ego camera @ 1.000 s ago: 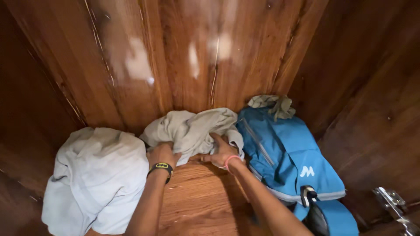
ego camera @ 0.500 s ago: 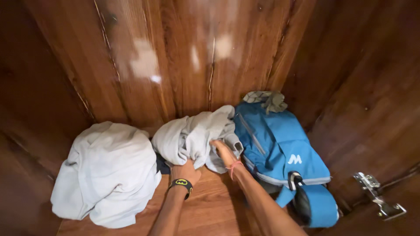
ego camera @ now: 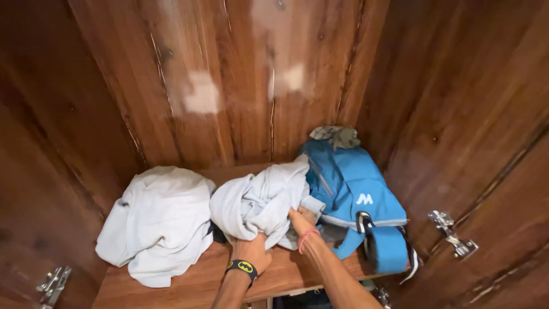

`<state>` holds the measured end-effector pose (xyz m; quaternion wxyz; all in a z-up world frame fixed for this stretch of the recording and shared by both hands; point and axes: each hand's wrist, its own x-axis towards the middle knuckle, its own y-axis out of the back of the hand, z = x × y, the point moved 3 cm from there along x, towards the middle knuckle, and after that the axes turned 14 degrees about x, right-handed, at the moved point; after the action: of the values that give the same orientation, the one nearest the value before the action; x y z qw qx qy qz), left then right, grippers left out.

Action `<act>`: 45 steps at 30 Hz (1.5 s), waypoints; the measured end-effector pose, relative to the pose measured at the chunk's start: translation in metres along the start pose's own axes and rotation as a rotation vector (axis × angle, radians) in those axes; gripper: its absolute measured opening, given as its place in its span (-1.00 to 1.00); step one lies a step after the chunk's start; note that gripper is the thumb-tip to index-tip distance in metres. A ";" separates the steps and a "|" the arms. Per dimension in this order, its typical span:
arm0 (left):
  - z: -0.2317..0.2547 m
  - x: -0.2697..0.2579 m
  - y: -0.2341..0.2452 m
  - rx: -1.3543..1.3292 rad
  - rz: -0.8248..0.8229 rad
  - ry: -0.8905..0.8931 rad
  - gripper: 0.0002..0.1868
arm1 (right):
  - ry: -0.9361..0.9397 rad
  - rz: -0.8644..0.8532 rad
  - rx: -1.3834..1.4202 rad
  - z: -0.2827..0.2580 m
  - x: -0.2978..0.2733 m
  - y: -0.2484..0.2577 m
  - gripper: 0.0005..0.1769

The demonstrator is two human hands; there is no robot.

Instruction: The person opens a wooden wardrobe and removes several items of clothing and a blue backpack from the shelves. They then use a cloth and a cleaning solution to wipe down the interior shelves and walls of the empty wardrobe.

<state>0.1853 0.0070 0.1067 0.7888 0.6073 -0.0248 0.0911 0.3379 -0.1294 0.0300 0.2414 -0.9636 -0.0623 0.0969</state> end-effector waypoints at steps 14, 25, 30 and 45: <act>0.022 -0.076 0.072 -0.615 0.643 0.053 -0.84 | -0.165 -0.022 0.603 -0.081 -0.106 0.002 -0.53; 0.036 -0.068 0.083 -1.504 0.623 0.389 -0.15 | -0.238 -0.206 0.658 -0.088 -0.146 0.024 -0.32; 0.073 -0.105 0.106 -1.767 0.376 0.277 -0.01 | -0.213 -0.210 0.584 -0.089 -0.169 0.034 -0.38; 0.093 -0.150 0.101 -2.114 -0.013 0.186 -0.74 | -0.089 -0.153 0.930 -0.107 -0.346 0.007 -0.22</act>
<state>0.0276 -0.0750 0.2046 0.9153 -0.3965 -0.0276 0.0652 0.0251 -0.2418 0.1739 0.6509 -0.7407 -0.0933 0.1377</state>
